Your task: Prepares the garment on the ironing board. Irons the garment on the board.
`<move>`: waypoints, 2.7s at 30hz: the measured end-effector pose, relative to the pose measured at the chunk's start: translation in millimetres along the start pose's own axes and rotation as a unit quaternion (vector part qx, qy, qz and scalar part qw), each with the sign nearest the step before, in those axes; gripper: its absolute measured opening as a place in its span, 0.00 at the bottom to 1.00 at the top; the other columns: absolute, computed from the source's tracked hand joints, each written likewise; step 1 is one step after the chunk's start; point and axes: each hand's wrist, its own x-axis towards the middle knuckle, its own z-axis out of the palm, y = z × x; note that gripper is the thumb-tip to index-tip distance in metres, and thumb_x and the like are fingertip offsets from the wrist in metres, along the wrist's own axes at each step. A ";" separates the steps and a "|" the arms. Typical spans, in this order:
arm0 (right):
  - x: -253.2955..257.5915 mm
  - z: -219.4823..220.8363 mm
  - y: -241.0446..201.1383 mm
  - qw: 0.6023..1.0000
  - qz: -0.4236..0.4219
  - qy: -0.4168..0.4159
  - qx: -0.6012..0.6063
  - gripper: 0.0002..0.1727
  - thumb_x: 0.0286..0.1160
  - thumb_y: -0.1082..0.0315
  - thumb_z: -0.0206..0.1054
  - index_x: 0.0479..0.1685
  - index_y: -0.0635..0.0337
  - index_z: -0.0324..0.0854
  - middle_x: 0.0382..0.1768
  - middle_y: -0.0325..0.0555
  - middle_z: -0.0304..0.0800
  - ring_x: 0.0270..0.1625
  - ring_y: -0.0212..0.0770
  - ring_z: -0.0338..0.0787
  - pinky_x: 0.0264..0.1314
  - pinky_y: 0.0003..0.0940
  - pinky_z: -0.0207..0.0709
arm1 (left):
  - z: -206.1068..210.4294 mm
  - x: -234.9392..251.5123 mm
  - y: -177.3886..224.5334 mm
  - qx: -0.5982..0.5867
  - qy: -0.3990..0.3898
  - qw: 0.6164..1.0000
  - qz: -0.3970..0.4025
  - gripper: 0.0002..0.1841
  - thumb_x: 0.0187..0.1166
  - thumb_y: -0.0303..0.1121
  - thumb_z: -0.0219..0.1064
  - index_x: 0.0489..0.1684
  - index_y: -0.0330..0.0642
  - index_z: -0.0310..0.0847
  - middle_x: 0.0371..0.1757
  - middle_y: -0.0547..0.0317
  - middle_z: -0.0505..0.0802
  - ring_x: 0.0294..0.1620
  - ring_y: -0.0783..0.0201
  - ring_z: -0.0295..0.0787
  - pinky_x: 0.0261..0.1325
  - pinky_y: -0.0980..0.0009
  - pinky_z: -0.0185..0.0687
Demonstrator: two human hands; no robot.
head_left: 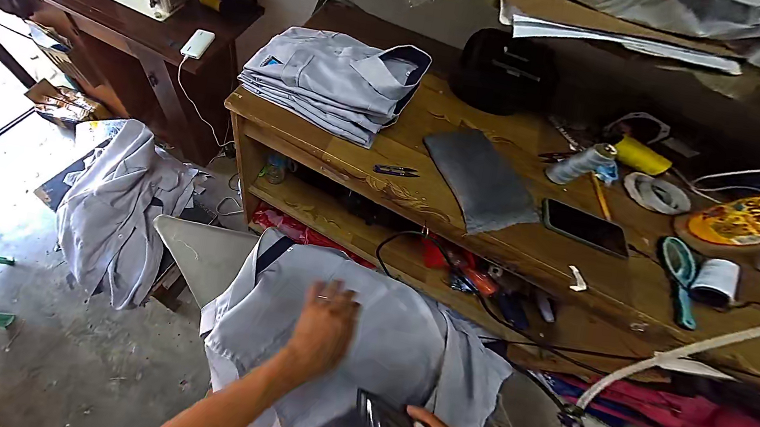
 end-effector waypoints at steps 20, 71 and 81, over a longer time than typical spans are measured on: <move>187.2 71.4 -113.5 0.956 -0.178 -0.122 -0.199 0.34 0.77 0.31 0.60 0.78 0.34 0.77 0.42 0.52 0.95 0.44 0.58 0.94 0.47 0.63 0.82 | -71.7 -48.1 -199.9 0.119 -0.025 0.992 -0.017 0.30 0.92 0.58 0.34 0.91 0.70 0.63 0.95 0.64 0.63 0.96 0.42 0.46 0.90 0.28 0.34; 243.2 9.5 -80.7 0.978 0.152 0.136 -0.034 0.35 0.75 0.54 0.73 0.81 0.58 0.72 0.61 0.65 0.87 0.58 0.62 0.90 0.61 0.65 0.79 | -67.5 -62.5 -184.9 0.094 -0.022 0.995 0.002 0.28 0.91 0.56 0.42 0.86 0.66 0.72 0.91 0.73 0.71 0.94 0.43 0.55 0.88 0.27 0.39; 126.7 132.1 -142.4 0.985 -0.014 -0.064 -0.161 0.31 0.77 0.50 0.68 0.83 0.31 0.73 0.41 0.55 0.95 0.43 0.61 0.94 0.45 0.64 0.83 | -70.2 -21.1 -200.3 0.097 -0.048 0.992 0.058 0.28 0.92 0.56 0.40 0.88 0.68 0.69 0.92 0.66 0.68 0.95 0.37 0.51 0.85 0.21 0.37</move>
